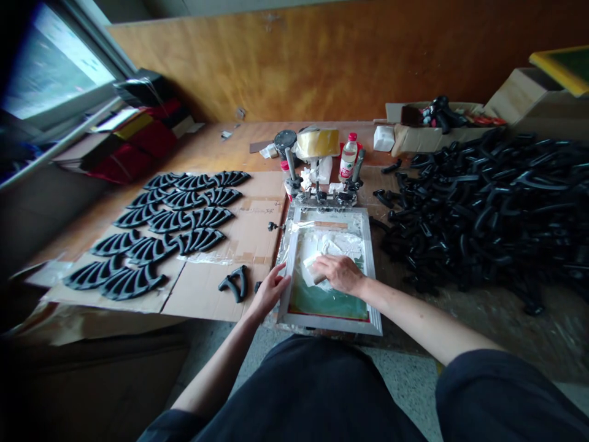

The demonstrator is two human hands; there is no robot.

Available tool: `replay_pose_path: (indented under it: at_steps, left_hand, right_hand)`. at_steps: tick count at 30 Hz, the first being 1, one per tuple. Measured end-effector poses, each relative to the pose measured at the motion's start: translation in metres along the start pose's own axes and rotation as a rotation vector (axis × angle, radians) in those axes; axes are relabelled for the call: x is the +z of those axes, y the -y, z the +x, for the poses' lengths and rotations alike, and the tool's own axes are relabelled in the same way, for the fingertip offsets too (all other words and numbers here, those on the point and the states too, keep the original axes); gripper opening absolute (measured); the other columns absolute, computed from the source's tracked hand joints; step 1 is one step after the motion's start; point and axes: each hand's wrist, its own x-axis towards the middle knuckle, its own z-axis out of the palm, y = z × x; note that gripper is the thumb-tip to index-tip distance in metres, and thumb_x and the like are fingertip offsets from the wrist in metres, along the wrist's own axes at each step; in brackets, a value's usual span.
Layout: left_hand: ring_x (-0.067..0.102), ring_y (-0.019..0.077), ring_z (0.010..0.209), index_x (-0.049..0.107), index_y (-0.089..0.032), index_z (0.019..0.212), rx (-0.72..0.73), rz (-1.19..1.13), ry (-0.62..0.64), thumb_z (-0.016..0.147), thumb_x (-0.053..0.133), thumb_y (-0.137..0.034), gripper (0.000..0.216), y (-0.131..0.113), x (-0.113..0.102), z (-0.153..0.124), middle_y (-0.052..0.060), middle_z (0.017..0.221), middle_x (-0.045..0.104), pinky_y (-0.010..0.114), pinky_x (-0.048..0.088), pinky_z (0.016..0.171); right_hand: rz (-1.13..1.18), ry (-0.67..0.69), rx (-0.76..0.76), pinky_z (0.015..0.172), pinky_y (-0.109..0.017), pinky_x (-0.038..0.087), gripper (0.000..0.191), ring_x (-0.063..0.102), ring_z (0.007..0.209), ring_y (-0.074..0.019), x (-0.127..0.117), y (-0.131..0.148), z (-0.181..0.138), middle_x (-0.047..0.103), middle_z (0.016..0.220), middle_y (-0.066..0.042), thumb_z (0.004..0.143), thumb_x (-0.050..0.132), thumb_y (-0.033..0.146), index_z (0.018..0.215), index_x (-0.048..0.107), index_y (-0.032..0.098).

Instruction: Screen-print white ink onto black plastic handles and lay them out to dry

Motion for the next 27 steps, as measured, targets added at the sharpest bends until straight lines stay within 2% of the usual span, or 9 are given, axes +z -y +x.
replay_pose_path:
  at_steps: [3, 6, 9, 11, 16, 19, 22, 25, 27]
  left_hand:
    - [0.05, 0.0111, 0.059, 0.052, -0.023, 0.136, -0.004, -0.027, 0.011, 0.085, 0.057, -0.047, 0.057, -0.003, -0.001, -0.001, -0.003, 0.068, 0.056, 0.022, 0.038, 0.055]
    - [0.047, 0.0096, 0.056, 0.049, -0.023, 0.139, -0.002, -0.084, 0.053, 0.084, 0.058, -0.048, 0.061, -0.012, -0.007, -0.004, -0.004, 0.065, 0.052, 0.02, 0.036, 0.052]
    - [0.043, 0.0087, 0.052, 0.042, -0.023, 0.144, 0.009, -0.2, 0.11, 0.083, 0.059, -0.052, 0.07, -0.033, -0.019, -0.012, -0.005, 0.064, 0.051, 0.019, 0.034, 0.048]
    - [0.041, 0.0084, 0.05, 0.047, -0.022, 0.14, 0.028, -0.287, 0.11, 0.084, 0.056, -0.057, 0.066, -0.053, -0.028, -0.019, -0.005, 0.062, 0.049, 0.019, 0.032, 0.046]
    - [0.054, 0.0115, 0.059, 0.063, -0.019, 0.111, 0.148, -0.493, 0.042, 0.089, 0.037, -0.067, 0.058, -0.116, -0.046, -0.021, 0.002, 0.078, 0.062, 0.023, 0.043, 0.052]
    - [0.063, 0.0167, 0.089, 0.059, -0.022, 0.116, 0.362, -0.589, 0.024, 0.091, 0.039, -0.063, 0.052, -0.149, -0.05, -0.005, 0.006, 0.108, 0.066, 0.026, 0.052, 0.069]
    - [0.061, 0.0206, 0.108, 0.055, -0.02, 0.117, 0.436, -0.678, 0.034, 0.093, 0.038, -0.061, 0.051, -0.164, -0.044, 0.01, 0.01, 0.118, 0.064, 0.032, 0.054, 0.079]
    - [0.065, 0.0207, 0.097, 0.053, -0.017, 0.117, 0.275, -0.742, -0.029, 0.091, 0.041, -0.063, 0.054, -0.147, -0.019, 0.008, 0.012, 0.111, 0.067, 0.029, 0.054, 0.071]
    - [0.067, 0.0232, 0.089, 0.055, -0.014, 0.115, -0.003, -0.703, 0.125, 0.086, 0.049, -0.065, 0.059, -0.122, 0.005, -0.005, 0.017, 0.108, 0.069, 0.029, 0.053, 0.063]
  right_hand:
    - [0.058, 0.061, -0.012, 0.072, -0.025, 0.049, 0.036, 0.067, 0.087, -0.0171, -0.003, 0.001, -0.007, 0.071, 0.102, -0.002, 0.077, 0.057, 0.003, 0.104, 0.07, 0.024]
    - [0.079, 0.026, 0.124, 0.072, -0.026, 0.05, 0.031, 0.067, 0.084, -0.0172, -0.018, -0.004, 0.021, 0.072, 0.099, 0.001, 0.081, 0.065, 0.017, 0.111, 0.068, 0.029]
    - [0.03, -0.086, 0.286, 0.078, -0.032, 0.051, 0.055, 0.066, 0.091, -0.0206, -0.04, -0.02, 0.064, 0.069, 0.11, -0.002, 0.081, 0.071, 0.029, 0.133, 0.055, 0.033]
    - [0.023, -0.148, 0.369, 0.077, -0.033, 0.051, 0.06, 0.065, 0.087, -0.0212, -0.059, -0.042, 0.077, 0.069, 0.107, -0.003, 0.082, 0.07, 0.035, 0.139, 0.05, 0.033]
    - [0.107, -0.419, 0.712, 0.07, -0.032, 0.048, 0.038, 0.061, 0.07, -0.0176, -0.092, -0.116, 0.026, 0.069, 0.087, -0.008, 0.094, 0.046, 0.039, 0.119, 0.063, 0.016]
    - [0.076, -0.374, 0.832, 0.07, -0.034, 0.047, 0.036, 0.059, 0.07, -0.0184, -0.068, -0.124, -0.015, 0.067, 0.082, -0.009, 0.094, 0.043, 0.04, 0.099, 0.066, 0.012]
    - [0.108, -0.212, 0.698, 0.074, -0.033, 0.048, 0.028, 0.06, 0.077, -0.0188, -0.015, -0.089, -0.03, 0.066, 0.086, -0.006, 0.087, 0.058, 0.044, 0.084, 0.066, 0.017]
    - [-0.001, 0.007, 0.511, 0.084, -0.034, 0.046, 0.019, 0.06, 0.095, -0.0232, 0.027, -0.039, -0.022, 0.065, 0.1, -0.01, 0.086, 0.063, 0.036, 0.083, 0.063, 0.017]
    - [-0.077, 0.085, 0.559, 0.083, -0.034, 0.045, 0.013, 0.059, 0.096, -0.0248, 0.038, -0.008, -0.012, 0.065, 0.096, -0.013, 0.09, 0.058, 0.028, 0.086, 0.06, 0.016]
